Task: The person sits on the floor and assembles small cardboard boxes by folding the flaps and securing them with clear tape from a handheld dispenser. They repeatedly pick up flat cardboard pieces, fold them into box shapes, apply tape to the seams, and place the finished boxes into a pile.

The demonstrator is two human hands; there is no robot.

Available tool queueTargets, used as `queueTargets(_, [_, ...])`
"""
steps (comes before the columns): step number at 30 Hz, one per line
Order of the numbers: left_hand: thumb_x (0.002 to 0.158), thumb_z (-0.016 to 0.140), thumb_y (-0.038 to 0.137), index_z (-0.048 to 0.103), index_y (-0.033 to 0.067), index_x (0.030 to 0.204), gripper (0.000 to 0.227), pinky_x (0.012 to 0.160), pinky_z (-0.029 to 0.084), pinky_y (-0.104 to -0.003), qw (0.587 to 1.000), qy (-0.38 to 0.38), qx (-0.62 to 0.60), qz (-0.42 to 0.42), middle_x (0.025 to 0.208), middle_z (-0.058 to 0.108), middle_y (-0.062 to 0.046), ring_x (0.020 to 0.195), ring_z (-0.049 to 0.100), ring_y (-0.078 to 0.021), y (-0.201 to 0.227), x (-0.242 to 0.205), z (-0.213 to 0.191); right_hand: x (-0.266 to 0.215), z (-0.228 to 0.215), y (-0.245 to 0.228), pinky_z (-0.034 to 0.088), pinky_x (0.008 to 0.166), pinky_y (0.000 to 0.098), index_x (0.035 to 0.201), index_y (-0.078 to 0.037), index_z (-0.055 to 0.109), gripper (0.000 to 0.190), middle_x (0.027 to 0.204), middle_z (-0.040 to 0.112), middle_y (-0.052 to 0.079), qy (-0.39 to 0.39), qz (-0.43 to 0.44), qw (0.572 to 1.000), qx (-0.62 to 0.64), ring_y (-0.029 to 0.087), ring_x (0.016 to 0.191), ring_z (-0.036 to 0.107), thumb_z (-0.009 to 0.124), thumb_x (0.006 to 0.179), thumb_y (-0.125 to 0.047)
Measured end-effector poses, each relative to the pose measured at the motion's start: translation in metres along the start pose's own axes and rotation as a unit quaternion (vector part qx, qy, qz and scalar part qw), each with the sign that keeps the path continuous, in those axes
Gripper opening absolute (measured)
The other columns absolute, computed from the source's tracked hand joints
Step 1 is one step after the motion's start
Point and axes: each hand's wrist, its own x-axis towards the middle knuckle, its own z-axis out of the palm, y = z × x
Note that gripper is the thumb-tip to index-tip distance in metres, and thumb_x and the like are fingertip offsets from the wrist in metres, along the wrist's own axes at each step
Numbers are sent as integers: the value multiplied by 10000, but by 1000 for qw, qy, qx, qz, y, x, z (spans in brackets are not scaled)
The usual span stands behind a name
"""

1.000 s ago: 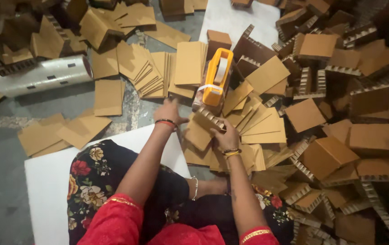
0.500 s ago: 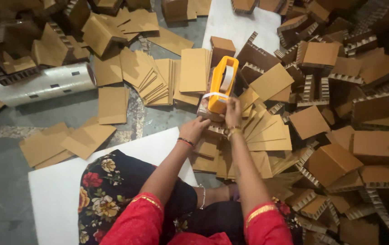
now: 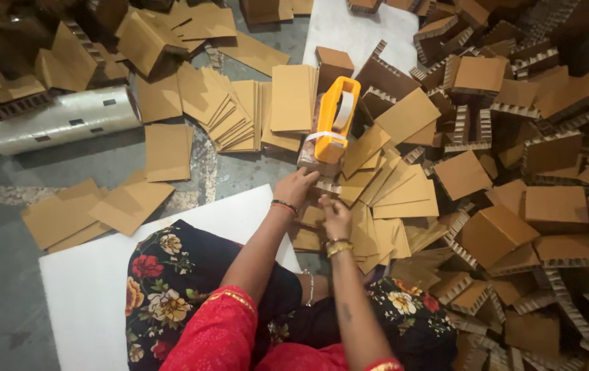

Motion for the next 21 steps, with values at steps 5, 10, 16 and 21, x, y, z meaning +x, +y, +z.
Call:
queueTargets(5, [910, 577, 85, 603, 206, 1079, 209, 741, 546, -488, 999, -29, 15, -11, 1051, 647, -99, 945, 685, -358, -4, 7, 5, 41, -13, -14, 543, 662, 380, 1011, -58, 777, 386, 888, 741, 76, -23, 0, 977, -211, 210, 716, 653, 819, 836, -399])
queueTargets(10, [907, 542, 104, 612, 225, 1103, 241, 719, 554, -473, 999, -19, 49, 1, 1068, 658, -103, 916, 696, -351, -1, 6, 2, 27, -9, -52, 577, 731, 425, 1070, -64, 743, 488, 959, 742, 137, 76, -190, 880, -428, 270, 832, 692, 906, 716, -357])
queueTargets(16, [928, 536, 114, 610, 241, 1114, 237, 714, 557, -465, 999, -22, 45, -4, 1016, 640, -96, 893, 694, -341, 6, 5, -4, 74, -1, -102, 573, 718, 322, 1085, -79, 800, 411, 957, 790, 52, -65, -164, 974, -139, 116, 805, 712, 812, 881, -436])
queueTargets(21, [762, 616, 206, 609, 232, 1054, 293, 656, 555, -448, 997, 2, 52, 64, 995, 624, -57, 859, 688, -319, 14, -3, -14, 109, -1, -106, 508, 599, 314, 932, -78, 845, 294, 747, 720, 69, -42, -113, 891, -438, 152, 625, 664, 866, 817, -347])
